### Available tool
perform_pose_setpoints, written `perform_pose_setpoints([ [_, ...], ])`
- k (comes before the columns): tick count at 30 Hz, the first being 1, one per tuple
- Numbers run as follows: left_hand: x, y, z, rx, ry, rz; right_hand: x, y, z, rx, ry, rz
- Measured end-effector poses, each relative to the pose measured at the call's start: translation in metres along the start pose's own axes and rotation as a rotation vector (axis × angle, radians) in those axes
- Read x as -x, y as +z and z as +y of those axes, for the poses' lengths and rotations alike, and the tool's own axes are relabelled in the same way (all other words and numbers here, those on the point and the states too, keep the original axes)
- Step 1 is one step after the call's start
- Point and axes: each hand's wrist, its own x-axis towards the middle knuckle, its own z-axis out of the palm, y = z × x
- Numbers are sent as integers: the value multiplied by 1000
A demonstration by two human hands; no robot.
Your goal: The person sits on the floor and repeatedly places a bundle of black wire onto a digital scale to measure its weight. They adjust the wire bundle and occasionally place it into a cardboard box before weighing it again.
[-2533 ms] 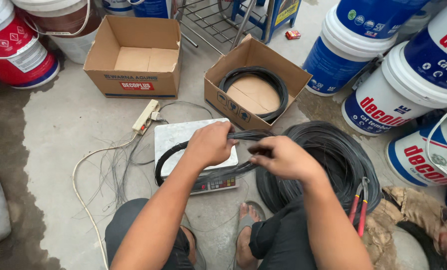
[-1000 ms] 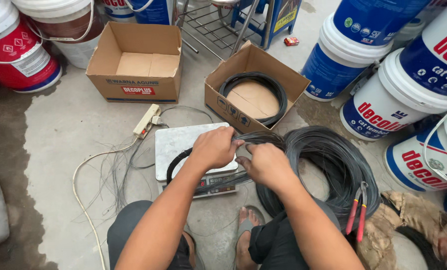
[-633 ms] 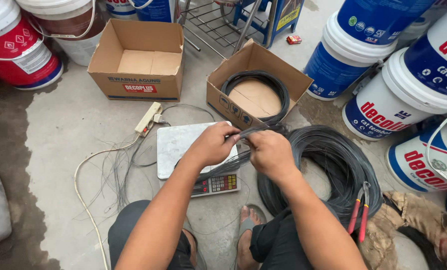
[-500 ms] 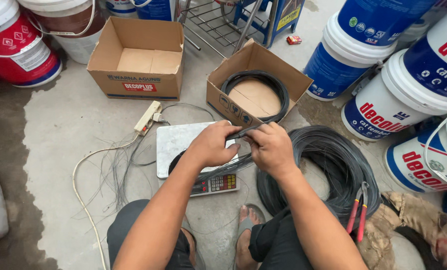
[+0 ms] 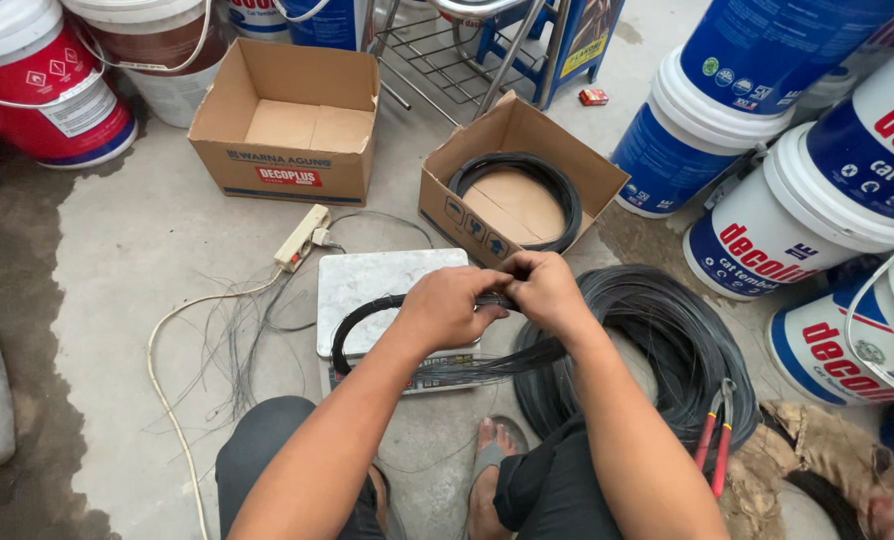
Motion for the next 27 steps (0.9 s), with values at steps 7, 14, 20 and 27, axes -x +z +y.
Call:
perform_pose_setpoints([
  [7,-5,-1,-8,-78,33,4,21,-41,-29,-25,-19,251],
  [14,-13,-5,-16,-14,-193,-25,30,-57,-35,295,-291,50],
  [20,-10,-30,-14,17,-352,-29,28,-78,-20,373,57,-144],
  [27,-8,-26,-36,487,-386,74,5,-60,12,76,198,65],
])
